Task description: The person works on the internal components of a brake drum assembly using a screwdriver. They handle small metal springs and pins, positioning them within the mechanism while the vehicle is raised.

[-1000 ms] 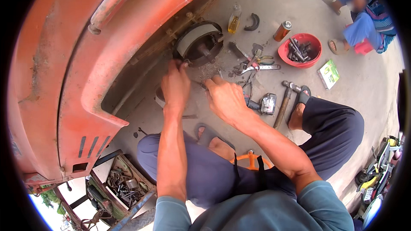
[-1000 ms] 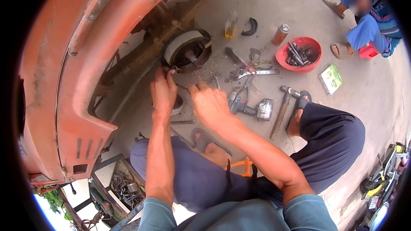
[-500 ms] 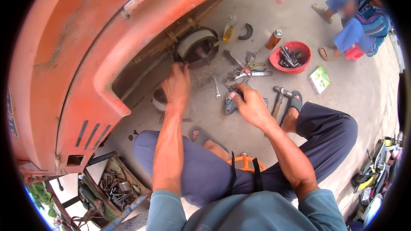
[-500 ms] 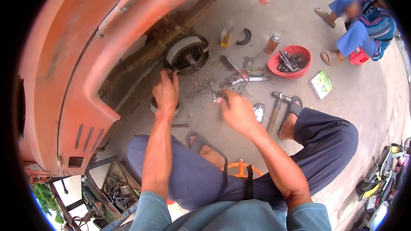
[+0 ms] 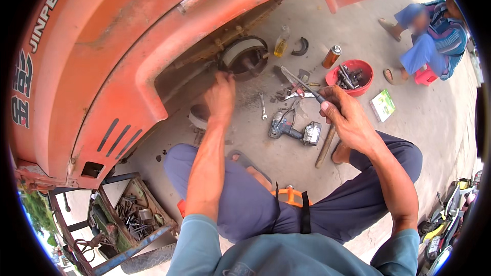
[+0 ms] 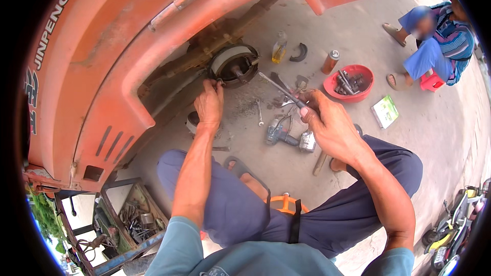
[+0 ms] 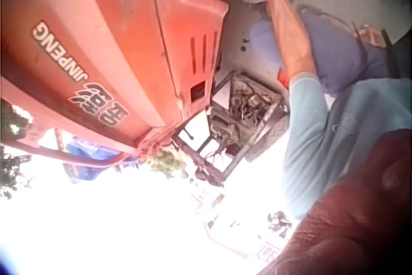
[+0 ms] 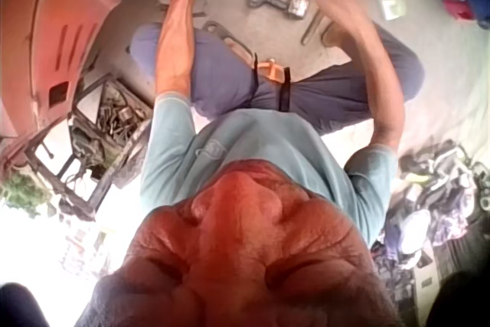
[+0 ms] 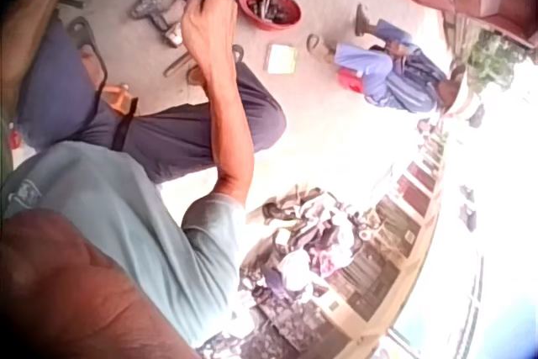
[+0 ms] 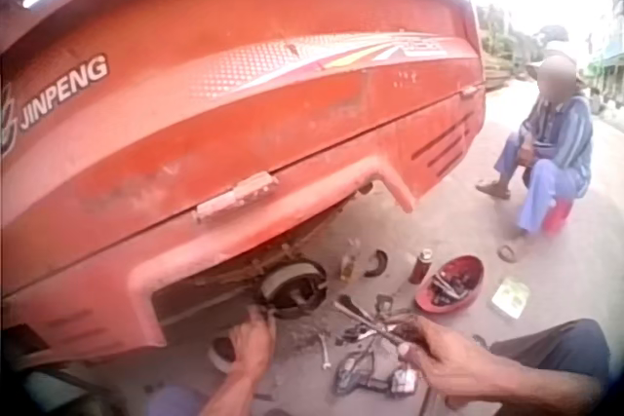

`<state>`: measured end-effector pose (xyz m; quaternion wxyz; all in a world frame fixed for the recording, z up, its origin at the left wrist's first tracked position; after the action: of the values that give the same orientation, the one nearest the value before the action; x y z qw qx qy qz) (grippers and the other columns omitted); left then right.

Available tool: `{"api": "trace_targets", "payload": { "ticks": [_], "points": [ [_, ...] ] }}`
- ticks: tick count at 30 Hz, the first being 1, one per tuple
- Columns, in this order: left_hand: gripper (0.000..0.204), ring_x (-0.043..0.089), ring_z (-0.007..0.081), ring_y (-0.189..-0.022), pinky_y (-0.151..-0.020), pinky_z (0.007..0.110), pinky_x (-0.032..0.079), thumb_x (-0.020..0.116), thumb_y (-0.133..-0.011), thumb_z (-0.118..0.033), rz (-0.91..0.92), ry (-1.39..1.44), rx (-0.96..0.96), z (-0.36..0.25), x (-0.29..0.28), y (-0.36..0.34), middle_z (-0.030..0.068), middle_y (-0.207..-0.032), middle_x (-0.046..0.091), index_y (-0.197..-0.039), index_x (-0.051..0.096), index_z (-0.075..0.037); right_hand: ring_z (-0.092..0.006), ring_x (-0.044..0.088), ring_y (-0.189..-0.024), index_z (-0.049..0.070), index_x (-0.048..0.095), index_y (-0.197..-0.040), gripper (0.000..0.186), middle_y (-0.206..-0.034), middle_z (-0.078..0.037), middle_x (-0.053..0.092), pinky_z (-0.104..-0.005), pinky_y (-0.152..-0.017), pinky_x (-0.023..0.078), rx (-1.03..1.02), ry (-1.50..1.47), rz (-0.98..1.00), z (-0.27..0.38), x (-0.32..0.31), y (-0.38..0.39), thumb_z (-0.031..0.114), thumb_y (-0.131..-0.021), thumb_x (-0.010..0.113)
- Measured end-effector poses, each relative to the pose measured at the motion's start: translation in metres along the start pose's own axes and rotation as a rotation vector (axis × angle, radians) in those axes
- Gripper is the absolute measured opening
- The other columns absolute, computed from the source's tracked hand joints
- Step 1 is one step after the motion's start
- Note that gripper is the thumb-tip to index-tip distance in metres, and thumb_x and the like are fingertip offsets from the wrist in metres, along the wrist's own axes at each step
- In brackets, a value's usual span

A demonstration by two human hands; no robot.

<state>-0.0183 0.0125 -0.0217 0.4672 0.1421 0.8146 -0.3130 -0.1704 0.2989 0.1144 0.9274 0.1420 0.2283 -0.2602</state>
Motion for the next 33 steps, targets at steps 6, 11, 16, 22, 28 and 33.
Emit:
{"api": "trace_targets", "payload": {
  "ticks": [6, 11, 16, 22, 28, 33],
  "points": [
    [0.018, 0.06, 0.0238, -0.057, -0.056, 0.041, 0.051, 0.061, -0.103, -0.021, 0.003, 0.383, 0.002, -0.004, 0.01, 0.002, 0.01, -0.068, 0.063, -0.1, 0.059, -0.003, -0.016, 0.06, -0.076, -0.01, 0.055, -0.129, 0.039, -0.104, -0.017, 0.07, -0.0371, -0.075, 0.052, 0.209, -0.268, 0.003, -0.035, -0.002, -0.007, 0.016, -0.101, 0.064],
    [0.013, 0.036, 0.0075, -0.056, -0.048, 0.027, 0.036, 0.061, -0.103, -0.019, 0.674, 1.195, -0.517, -0.047, -0.016, 0.042, -0.0041, -0.069, 0.042, -0.099, 0.057, -0.006, -0.0198, 0.064, -0.088, -0.012, 0.06, -0.123, 0.046, -0.101, -0.017, 0.071, -0.0393, -0.082, 0.054, 0.1, -0.17, 0.052, -0.031, 0.025, -0.024, 0.025, -0.098, 0.072],
    [0.015, 0.031, 0.0043, -0.056, -0.048, 0.023, 0.031, 0.06, -0.105, -0.021, 0.94, 1.424, -0.621, -0.098, -0.056, 0.063, -0.0059, -0.071, 0.039, -0.099, 0.056, -0.008, -0.0107, 0.059, -0.07, -0.011, 0.063, -0.117, 0.042, -0.083, -0.007, 0.066, -0.0321, -0.064, 0.052, 0.12, -0.388, 0.208, -0.019, 0.044, -0.038, 0.025, -0.098, 0.074],
    [0.016, 0.038, 0.0061, -0.064, -0.052, 0.022, 0.033, 0.059, -0.105, -0.021, 1.031, 1.589, -0.703, -0.106, -0.066, 0.074, -0.0024, -0.078, 0.048, -0.109, 0.059, -0.005, -0.0063, 0.051, -0.06, -0.007, 0.063, -0.108, 0.032, -0.072, -0.003, 0.059, -0.0266, -0.054, 0.043, 0.073, -0.435, 0.237, -0.025, 0.047, -0.043, 0.021, -0.098, 0.073],
    [0.025, 0.065, 0.024, -0.104, -0.089, 0.031, 0.056, 0.05, -0.102, -0.002, 0.8, 1.798, -0.818, -0.087, -0.052, 0.08, 0.023, -0.123, 0.065, -0.125, 0.053, 0.005, -0.0079, 0.055, -0.063, -0.007, 0.063, -0.106, 0.029, -0.073, -0.003, 0.061, -0.0277, -0.056, 0.047, 0.077, -0.53, 0.12, -0.031, 0.03, -0.048, 0.021, -0.101, 0.068],
    [0.03, 0.065, 0.0312, -0.12, -0.112, 0.038, 0.052, 0.046, -0.098, 0.012, 0.771, 1.622, -0.81, -0.098, -0.032, 0.084, 0.0279, -0.13, 0.064, -0.127, 0.052, 0.009, -0.0072, 0.055, -0.064, -0.005, 0.064, -0.102, 0.026, -0.078, -0.003, 0.064, -0.0263, -0.058, 0.047, 0.091, -0.442, 0.12, -0.046, -0.008, -0.046, 0.021, -0.101, 0.068]
  ]
}}
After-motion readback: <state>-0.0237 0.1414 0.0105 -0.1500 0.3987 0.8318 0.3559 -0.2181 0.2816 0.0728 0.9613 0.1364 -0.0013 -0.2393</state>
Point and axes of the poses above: each hand's wrist, its own y-axis away from the middle knuckle, its own x-axis out of the palm, z = x × y, the point moved 3 cm from there along -y, towards the middle knuckle
